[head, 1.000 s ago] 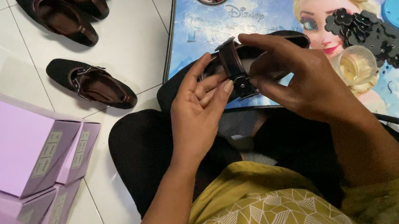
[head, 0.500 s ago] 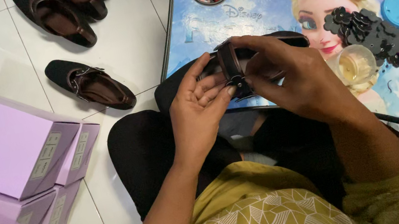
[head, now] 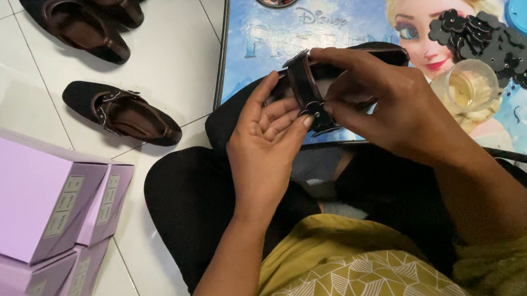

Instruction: The person sits on the floor and glues black flower-shaped decorations onto the straps of black Mary Jane shoes. They dip each flower into a cup of glue, press it onto a shoe strap, then set the finished shoe aside and pick up the next pair.

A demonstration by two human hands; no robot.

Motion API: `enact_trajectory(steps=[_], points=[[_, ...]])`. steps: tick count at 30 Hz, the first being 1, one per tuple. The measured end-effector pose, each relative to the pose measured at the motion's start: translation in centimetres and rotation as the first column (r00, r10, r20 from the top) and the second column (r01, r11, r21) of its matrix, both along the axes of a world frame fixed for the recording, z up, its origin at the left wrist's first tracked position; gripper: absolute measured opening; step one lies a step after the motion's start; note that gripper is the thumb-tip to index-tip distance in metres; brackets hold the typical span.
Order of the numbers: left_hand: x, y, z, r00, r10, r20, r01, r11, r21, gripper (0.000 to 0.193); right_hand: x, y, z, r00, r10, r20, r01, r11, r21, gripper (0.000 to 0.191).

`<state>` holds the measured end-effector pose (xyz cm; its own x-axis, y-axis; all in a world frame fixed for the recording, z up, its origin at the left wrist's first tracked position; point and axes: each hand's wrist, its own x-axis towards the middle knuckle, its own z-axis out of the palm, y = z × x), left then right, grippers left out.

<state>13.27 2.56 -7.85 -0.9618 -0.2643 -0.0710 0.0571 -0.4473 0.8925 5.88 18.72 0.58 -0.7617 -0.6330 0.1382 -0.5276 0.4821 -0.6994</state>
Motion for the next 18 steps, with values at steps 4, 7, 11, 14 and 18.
enact_trajectory(steps=[4,7,11,14,18], points=[[0.1,0.1,0.1,0.999,0.013,0.033,-0.012,1.000,-0.028,0.068,-0.2,0.0,-0.6,0.996,0.015,0.083,-0.007,0.995,-0.095,0.069],[0.2,0.1,0.1,0.999,0.013,0.033,-0.011,0.997,-0.071,0.067,-0.3,-0.6,-1.2,0.983,0.006,0.183,0.017,0.992,-0.124,0.075],[0.1,0.1,0.1,0.999,0.023,0.024,-0.021,0.996,-0.087,0.066,-0.3,-1.3,-1.8,0.960,-0.105,0.258,0.125,0.990,-0.059,0.082],[0.3,0.1,0.0,1.000,0.024,0.019,-0.022,0.996,-0.087,0.065,-0.2,-1.1,-1.9,0.963,-0.091,0.252,0.113,0.991,-0.076,0.089],[0.3,0.0,0.0,0.998,0.037,0.050,-0.031,0.992,-0.119,0.063,-0.4,-0.3,-1.7,0.968,-0.007,0.250,0.027,0.997,-0.076,0.102]])
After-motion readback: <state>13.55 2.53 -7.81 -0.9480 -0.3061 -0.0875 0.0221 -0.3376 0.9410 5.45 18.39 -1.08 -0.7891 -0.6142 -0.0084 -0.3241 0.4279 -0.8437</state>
